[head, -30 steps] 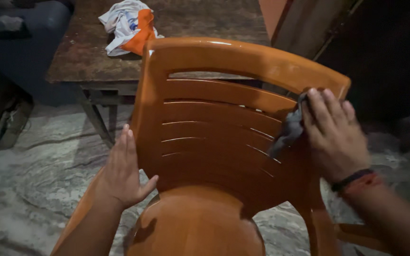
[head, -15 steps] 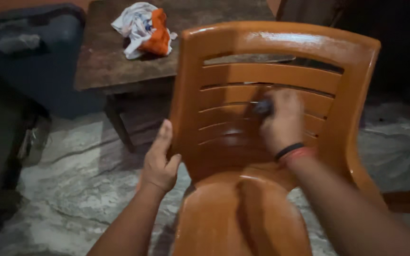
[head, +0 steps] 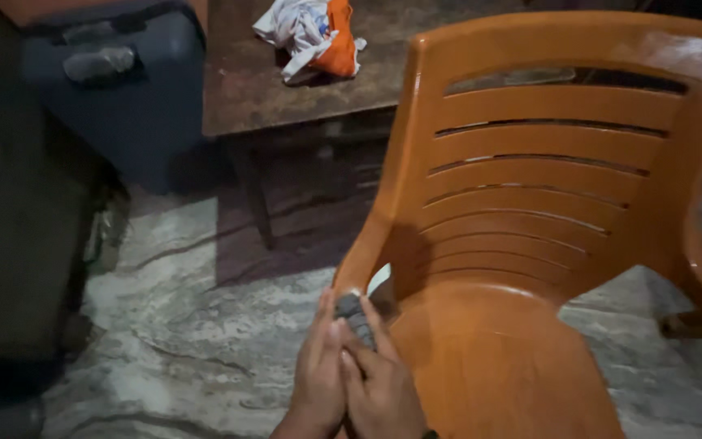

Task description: The person cleans an orange plastic chair using a cloth. They wipe the seat, backrest, and armrests, then dip the cloth into a green cup on a nearby table to wet it before continuing to wipe the chair's surfaces.

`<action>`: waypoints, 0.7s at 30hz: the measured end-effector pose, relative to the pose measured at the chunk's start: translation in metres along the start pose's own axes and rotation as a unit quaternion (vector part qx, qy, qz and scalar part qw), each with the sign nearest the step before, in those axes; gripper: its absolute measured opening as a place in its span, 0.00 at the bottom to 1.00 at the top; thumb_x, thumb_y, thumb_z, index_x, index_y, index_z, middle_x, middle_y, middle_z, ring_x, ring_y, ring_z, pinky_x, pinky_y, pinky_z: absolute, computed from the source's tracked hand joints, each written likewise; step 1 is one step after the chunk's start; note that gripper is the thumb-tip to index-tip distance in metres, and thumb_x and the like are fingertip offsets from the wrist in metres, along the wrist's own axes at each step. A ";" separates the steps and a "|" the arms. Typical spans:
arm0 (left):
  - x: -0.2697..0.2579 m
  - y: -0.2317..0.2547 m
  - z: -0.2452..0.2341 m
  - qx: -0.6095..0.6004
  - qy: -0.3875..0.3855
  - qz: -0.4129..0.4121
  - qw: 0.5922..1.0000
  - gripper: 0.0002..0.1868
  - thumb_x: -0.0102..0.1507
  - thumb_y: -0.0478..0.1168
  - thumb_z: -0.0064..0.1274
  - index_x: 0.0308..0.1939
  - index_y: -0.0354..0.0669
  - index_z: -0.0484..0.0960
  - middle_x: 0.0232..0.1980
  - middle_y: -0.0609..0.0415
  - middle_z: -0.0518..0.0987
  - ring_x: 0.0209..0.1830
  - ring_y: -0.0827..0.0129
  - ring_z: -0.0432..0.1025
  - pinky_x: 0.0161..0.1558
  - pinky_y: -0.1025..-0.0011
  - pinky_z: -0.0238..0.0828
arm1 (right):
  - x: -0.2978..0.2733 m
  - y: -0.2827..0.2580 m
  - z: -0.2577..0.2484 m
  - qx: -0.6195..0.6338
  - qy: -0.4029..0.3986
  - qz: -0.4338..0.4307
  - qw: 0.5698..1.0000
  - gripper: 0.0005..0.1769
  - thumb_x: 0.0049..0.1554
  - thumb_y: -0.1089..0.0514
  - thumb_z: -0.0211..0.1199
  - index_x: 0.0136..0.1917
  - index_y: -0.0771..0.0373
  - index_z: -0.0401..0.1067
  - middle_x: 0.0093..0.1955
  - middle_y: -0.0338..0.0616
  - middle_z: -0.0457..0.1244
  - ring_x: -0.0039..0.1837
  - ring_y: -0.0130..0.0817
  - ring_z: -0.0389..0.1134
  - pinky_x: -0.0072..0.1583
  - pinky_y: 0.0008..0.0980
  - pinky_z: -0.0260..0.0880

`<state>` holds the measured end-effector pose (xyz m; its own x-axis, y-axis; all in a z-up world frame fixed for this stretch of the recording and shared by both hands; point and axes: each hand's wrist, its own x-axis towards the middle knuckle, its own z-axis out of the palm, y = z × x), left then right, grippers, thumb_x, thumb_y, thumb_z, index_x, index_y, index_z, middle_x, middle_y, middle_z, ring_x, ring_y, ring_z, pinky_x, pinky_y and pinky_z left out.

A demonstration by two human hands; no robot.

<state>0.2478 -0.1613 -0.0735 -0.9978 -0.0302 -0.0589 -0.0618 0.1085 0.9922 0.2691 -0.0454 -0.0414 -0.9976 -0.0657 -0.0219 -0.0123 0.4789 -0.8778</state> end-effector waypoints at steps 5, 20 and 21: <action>0.033 0.024 -0.003 -0.068 0.027 -0.007 0.997 0.34 0.71 0.51 0.31 0.75 0.32 0.60 0.80 0.41 0.61 0.81 0.57 0.54 0.75 0.66 0.47 | 0.076 -0.015 0.008 -0.271 0.042 -0.131 0.953 0.33 0.60 0.57 0.54 0.76 0.72 0.59 0.87 0.61 0.33 0.84 0.66 0.34 0.74 0.50 0.49; 0.040 0.033 0.017 0.114 0.166 0.122 0.972 0.35 0.72 0.54 0.32 0.72 0.26 0.63 0.75 0.30 0.63 0.77 0.41 0.56 0.74 0.58 0.51 | 0.111 0.022 -0.004 -0.231 -0.037 -0.310 0.921 0.24 0.54 0.55 0.62 0.62 0.67 0.77 0.68 0.56 0.62 0.76 0.53 0.53 0.74 0.54 0.48; 0.037 0.034 0.016 0.129 0.146 0.149 0.969 0.36 0.73 0.54 0.33 0.73 0.23 0.61 0.77 0.27 0.60 0.78 0.38 0.53 0.74 0.56 0.48 | 0.120 0.019 -0.009 -0.312 -0.027 -0.336 0.888 0.23 0.56 0.55 0.61 0.62 0.67 0.77 0.70 0.54 0.62 0.77 0.51 0.53 0.75 0.52 0.50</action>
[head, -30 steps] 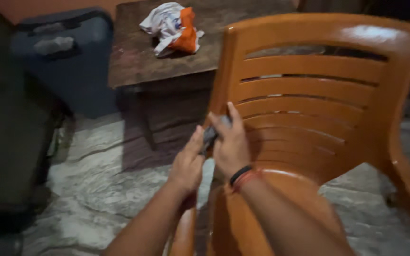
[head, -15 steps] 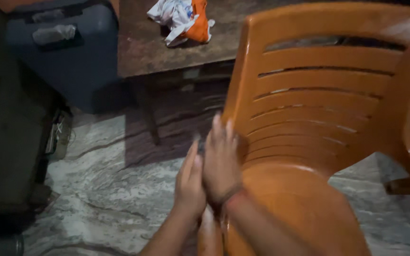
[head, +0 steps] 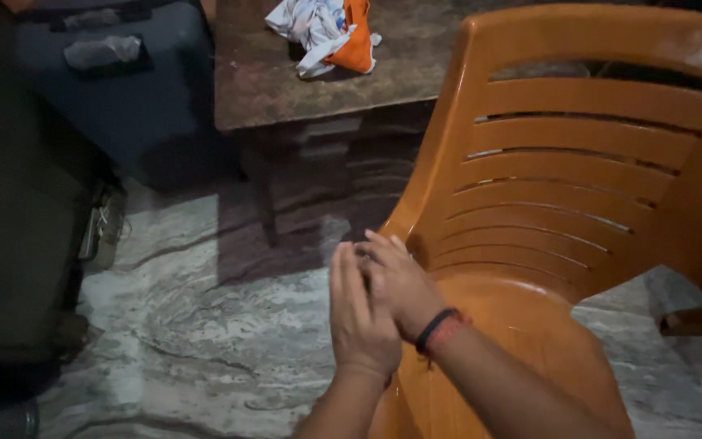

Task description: The person cleans an orange plastic chair using a cloth. They wipe the seat, backrest, and armrests, then dip the cloth into a green cup on a nearby table to wet it before continuing to wipe the chair's surfaces.

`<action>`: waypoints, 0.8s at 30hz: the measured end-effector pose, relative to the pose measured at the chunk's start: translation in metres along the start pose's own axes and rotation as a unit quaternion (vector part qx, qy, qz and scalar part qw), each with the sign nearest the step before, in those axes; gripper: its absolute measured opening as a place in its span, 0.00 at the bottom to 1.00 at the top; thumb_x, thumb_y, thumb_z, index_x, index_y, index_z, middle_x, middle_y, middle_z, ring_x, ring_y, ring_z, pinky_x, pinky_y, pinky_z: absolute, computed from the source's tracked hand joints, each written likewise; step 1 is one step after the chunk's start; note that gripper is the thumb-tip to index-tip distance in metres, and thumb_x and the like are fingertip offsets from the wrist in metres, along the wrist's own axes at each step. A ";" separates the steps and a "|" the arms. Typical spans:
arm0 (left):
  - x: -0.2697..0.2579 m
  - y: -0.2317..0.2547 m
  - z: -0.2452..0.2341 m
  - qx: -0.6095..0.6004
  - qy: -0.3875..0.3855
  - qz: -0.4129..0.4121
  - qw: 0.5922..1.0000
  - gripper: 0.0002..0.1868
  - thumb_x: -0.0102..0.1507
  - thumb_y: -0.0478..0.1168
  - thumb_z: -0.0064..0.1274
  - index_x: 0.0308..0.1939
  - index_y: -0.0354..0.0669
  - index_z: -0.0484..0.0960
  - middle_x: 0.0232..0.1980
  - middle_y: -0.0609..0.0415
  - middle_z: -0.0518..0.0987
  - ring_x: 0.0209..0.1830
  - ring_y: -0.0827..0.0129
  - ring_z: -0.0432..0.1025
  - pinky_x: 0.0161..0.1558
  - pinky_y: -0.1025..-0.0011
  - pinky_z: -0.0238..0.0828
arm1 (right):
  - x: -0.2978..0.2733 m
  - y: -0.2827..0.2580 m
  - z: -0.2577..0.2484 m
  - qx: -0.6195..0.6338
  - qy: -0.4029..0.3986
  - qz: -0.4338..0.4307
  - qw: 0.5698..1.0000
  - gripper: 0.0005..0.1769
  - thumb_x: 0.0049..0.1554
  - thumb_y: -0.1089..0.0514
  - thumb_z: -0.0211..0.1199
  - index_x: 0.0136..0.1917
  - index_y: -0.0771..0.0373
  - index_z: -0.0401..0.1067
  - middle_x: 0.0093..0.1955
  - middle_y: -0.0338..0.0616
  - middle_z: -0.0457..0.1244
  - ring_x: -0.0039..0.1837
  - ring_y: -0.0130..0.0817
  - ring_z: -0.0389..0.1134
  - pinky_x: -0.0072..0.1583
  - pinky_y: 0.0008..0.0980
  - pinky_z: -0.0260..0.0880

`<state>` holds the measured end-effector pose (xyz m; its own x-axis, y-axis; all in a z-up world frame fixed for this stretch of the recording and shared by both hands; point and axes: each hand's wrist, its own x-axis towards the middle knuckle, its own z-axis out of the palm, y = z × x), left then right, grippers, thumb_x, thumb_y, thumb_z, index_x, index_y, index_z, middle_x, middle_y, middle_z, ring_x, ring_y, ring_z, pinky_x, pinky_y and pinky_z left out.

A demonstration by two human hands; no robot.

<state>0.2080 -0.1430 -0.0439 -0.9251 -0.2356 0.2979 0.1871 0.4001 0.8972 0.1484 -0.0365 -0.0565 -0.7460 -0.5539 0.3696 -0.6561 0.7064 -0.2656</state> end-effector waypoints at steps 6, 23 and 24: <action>-0.002 0.006 0.001 0.063 -0.092 -0.018 0.994 0.38 0.70 0.58 0.37 0.73 0.30 0.63 0.75 0.31 0.64 0.77 0.42 0.58 0.75 0.56 0.52 | 0.103 0.087 -0.086 -0.371 0.056 -0.026 0.926 0.29 0.55 0.55 0.54 0.67 0.66 0.74 0.79 0.55 0.54 0.82 0.54 0.45 0.77 0.57 0.42; -0.004 0.002 -0.004 0.025 -0.071 0.024 0.997 0.51 0.66 0.68 0.39 0.77 0.26 0.55 0.78 0.26 0.58 0.80 0.37 0.54 0.75 0.54 0.52 | 0.008 0.006 -0.026 -0.019 -0.017 -0.055 0.998 0.25 0.57 0.52 0.60 0.66 0.61 0.73 0.73 0.56 0.59 0.74 0.52 0.61 0.77 0.53 0.54; -0.001 0.004 -0.004 0.019 -0.091 0.013 0.996 0.51 0.66 0.67 0.39 0.77 0.26 0.54 0.78 0.26 0.57 0.80 0.36 0.53 0.75 0.54 0.51 | 0.027 0.031 -0.045 -0.117 -0.144 -0.026 0.982 0.36 0.46 0.47 0.64 0.67 0.59 0.71 0.74 0.52 0.58 0.77 0.51 0.56 0.75 0.54 0.52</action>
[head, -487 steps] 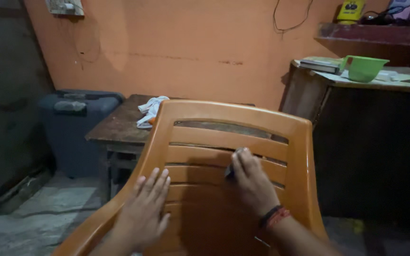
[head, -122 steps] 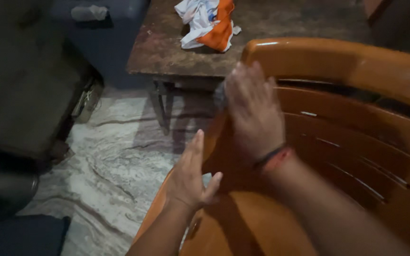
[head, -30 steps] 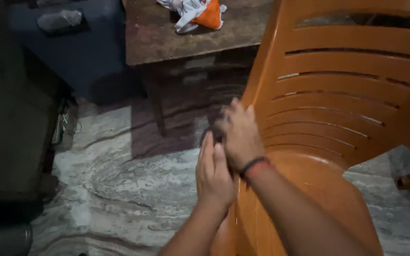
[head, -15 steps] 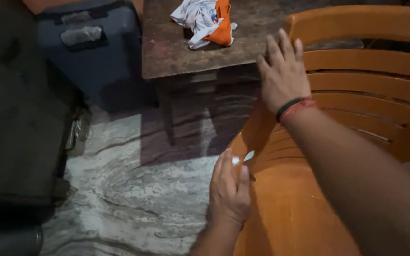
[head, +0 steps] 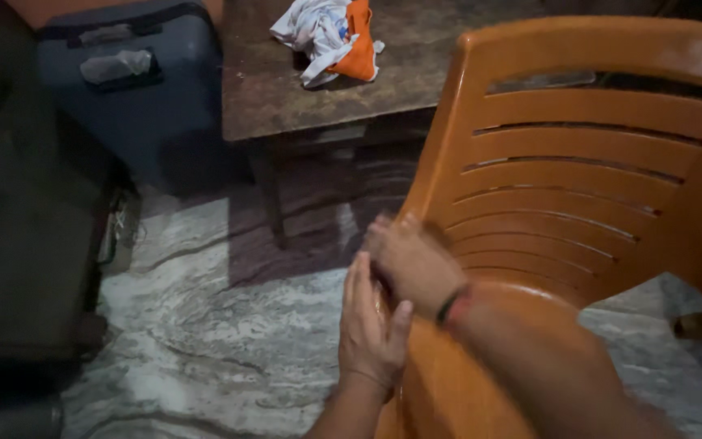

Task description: The person cleans an orange plastic chair using a cloth. They wipe the seat, backrest, and armrests, then dip the cloth into a green cup on a nearby table to wet it before continuing to wipe the chair's surfaces.

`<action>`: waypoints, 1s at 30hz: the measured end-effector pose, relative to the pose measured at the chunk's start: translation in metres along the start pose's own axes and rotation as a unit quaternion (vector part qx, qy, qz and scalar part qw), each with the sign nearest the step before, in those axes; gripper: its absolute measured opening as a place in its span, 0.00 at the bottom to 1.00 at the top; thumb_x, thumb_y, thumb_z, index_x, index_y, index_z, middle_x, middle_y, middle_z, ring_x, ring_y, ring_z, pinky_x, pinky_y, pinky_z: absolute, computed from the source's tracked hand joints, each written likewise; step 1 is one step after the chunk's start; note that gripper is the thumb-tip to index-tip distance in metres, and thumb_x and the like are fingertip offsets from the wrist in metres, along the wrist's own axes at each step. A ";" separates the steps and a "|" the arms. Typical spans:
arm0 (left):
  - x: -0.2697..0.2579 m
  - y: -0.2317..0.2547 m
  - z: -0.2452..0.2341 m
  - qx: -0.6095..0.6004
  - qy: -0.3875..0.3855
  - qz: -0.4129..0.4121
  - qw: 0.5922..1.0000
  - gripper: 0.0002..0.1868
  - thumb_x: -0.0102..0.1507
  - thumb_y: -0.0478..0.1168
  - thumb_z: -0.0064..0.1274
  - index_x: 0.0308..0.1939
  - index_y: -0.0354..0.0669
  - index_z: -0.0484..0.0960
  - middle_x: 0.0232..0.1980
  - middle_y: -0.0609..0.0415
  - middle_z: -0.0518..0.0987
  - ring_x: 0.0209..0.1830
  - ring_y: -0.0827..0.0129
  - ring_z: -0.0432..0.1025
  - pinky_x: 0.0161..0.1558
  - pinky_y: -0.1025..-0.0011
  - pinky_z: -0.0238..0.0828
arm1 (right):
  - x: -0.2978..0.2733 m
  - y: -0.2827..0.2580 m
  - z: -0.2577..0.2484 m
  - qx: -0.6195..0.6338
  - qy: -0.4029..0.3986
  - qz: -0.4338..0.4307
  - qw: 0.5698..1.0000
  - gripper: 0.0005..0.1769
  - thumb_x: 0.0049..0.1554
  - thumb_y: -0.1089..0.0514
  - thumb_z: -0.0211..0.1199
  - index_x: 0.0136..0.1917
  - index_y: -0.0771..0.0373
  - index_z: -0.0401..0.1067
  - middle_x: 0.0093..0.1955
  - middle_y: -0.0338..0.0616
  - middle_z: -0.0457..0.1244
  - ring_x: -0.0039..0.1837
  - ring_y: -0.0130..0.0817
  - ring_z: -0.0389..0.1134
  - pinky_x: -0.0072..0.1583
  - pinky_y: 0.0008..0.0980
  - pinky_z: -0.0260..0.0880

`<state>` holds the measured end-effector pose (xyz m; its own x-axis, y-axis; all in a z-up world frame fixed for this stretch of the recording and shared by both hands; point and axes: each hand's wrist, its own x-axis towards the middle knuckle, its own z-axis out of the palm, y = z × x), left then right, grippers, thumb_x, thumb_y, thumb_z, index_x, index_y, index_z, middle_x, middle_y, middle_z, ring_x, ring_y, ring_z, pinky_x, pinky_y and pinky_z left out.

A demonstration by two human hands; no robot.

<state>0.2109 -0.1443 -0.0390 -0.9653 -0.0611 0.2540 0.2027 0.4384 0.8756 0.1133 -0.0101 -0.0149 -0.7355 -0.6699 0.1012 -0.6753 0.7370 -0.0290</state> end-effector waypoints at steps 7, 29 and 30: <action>0.003 -0.001 0.003 -0.001 0.035 -0.022 0.999 0.48 0.66 0.65 0.40 0.75 0.26 0.59 0.77 0.30 0.61 0.79 0.39 0.56 0.76 0.55 0.52 | 0.015 0.000 -0.003 0.054 0.071 0.123 0.988 0.25 0.58 0.54 0.54 0.68 0.57 0.72 0.71 0.48 0.60 0.78 0.46 0.53 0.77 0.49 0.49; -0.067 0.020 -0.036 -0.023 -0.056 -0.077 0.995 0.31 0.73 0.48 0.30 0.76 0.32 0.58 0.81 0.38 0.56 0.83 0.50 0.49 0.78 0.61 0.42 | -0.065 -0.114 0.009 0.335 0.076 0.178 0.922 0.20 0.60 0.60 0.52 0.64 0.68 0.69 0.71 0.64 0.58 0.75 0.59 0.56 0.75 0.46 0.56; -0.086 0.026 -0.043 -0.005 -0.046 -0.088 0.995 0.30 0.72 0.48 0.31 0.74 0.32 0.62 0.80 0.38 0.59 0.82 0.50 0.51 0.77 0.61 0.44 | -0.076 -0.129 0.011 0.404 0.014 0.241 0.882 0.19 0.65 0.59 0.45 0.64 0.68 0.69 0.68 0.60 0.62 0.73 0.53 0.62 0.74 0.41 0.63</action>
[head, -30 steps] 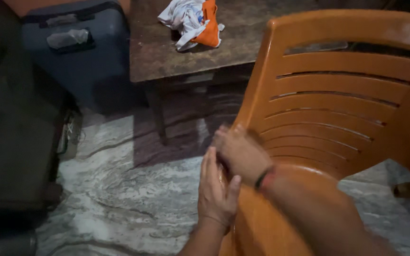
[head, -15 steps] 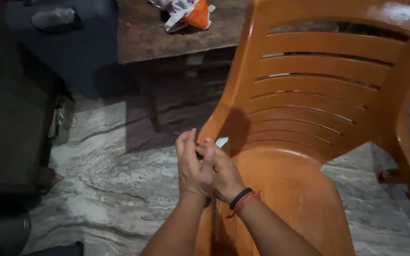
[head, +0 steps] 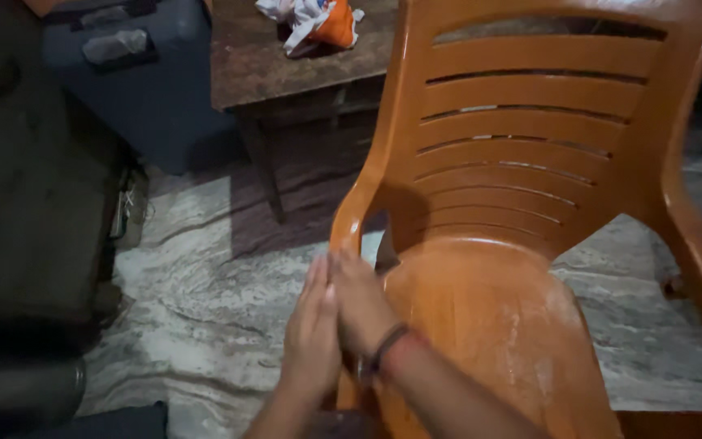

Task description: The person cleans an orange plastic chair using a cloth. They wipe the seat, backrest, and armrests, then dip the cloth into a green cup on a nearby table to wet it before continuing to wipe the chair's surfaces.

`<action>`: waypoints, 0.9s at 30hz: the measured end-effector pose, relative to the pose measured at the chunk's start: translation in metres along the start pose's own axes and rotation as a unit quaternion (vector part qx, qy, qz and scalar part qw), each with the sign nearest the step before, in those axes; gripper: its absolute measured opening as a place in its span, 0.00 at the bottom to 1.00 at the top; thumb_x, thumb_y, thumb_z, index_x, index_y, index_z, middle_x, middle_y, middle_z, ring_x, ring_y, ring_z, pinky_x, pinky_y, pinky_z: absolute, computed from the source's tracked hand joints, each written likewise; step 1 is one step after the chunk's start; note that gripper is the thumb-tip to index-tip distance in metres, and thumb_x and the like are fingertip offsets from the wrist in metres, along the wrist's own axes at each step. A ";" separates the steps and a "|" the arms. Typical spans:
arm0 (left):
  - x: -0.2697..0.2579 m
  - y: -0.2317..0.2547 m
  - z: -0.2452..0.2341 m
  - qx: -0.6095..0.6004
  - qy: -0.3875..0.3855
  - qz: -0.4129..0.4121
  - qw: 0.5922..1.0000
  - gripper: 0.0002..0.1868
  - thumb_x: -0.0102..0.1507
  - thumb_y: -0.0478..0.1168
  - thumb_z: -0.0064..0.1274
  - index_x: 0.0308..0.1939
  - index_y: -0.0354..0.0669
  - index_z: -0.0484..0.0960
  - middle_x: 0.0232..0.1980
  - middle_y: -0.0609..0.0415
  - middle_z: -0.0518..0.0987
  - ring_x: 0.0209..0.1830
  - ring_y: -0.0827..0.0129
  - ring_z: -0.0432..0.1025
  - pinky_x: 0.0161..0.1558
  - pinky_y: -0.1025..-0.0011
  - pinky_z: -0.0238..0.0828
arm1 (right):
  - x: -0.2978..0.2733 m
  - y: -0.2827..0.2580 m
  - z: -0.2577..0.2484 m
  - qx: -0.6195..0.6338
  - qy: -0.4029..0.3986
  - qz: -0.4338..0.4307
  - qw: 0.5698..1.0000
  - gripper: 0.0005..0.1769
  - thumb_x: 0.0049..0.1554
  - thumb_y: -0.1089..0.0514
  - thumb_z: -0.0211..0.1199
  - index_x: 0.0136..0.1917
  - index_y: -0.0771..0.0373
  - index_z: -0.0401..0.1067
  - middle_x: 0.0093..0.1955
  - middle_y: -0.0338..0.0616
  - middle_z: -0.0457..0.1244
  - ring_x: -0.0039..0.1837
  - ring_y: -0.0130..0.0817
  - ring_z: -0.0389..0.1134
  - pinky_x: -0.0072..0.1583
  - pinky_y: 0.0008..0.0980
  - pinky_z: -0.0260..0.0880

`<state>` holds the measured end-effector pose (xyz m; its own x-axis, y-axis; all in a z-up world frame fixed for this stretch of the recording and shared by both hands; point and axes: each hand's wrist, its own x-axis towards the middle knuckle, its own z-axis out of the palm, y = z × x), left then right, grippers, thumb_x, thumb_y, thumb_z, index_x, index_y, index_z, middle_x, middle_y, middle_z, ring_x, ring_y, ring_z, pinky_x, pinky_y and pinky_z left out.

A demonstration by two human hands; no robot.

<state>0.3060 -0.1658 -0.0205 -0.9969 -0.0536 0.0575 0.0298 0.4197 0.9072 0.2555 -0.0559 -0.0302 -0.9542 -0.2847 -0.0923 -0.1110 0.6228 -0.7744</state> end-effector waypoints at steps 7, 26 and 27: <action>-0.086 -0.014 0.003 0.029 0.056 0.130 0.990 0.28 0.71 0.43 0.35 0.72 0.31 0.66 0.76 0.33 0.65 0.78 0.44 0.60 0.75 0.56 0.54 | -0.101 0.000 0.022 -0.024 0.082 -0.184 0.979 0.25 0.61 0.60 0.47 0.69 0.70 0.67 0.79 0.63 0.53 0.82 0.60 0.51 0.78 0.47 0.48; -0.121 -0.010 -0.048 0.046 -0.020 0.140 0.989 0.29 0.67 0.42 0.43 0.68 0.25 0.70 0.72 0.30 0.68 0.74 0.41 0.62 0.70 0.57 0.58 | -0.152 -0.058 0.071 -0.026 0.204 -0.051 0.977 0.29 0.56 0.56 0.57 0.70 0.67 0.67 0.78 0.61 0.55 0.79 0.58 0.53 0.74 0.45 0.55; -0.121 -0.010 -0.048 0.048 -0.021 0.136 0.989 0.29 0.67 0.42 0.43 0.68 0.26 0.70 0.72 0.30 0.68 0.74 0.42 0.62 0.70 0.58 0.58 | -0.153 -0.058 0.070 -0.029 0.193 -0.059 0.979 0.29 0.58 0.55 0.57 0.70 0.68 0.66 0.77 0.61 0.54 0.79 0.58 0.53 0.75 0.45 0.55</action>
<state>0.4302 -0.2067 -0.0163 -0.9552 0.1105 0.2746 0.2924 0.4979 0.8165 0.4277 -0.0997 -0.0154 -0.9662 -0.0677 0.2488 -0.2325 0.6462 -0.7269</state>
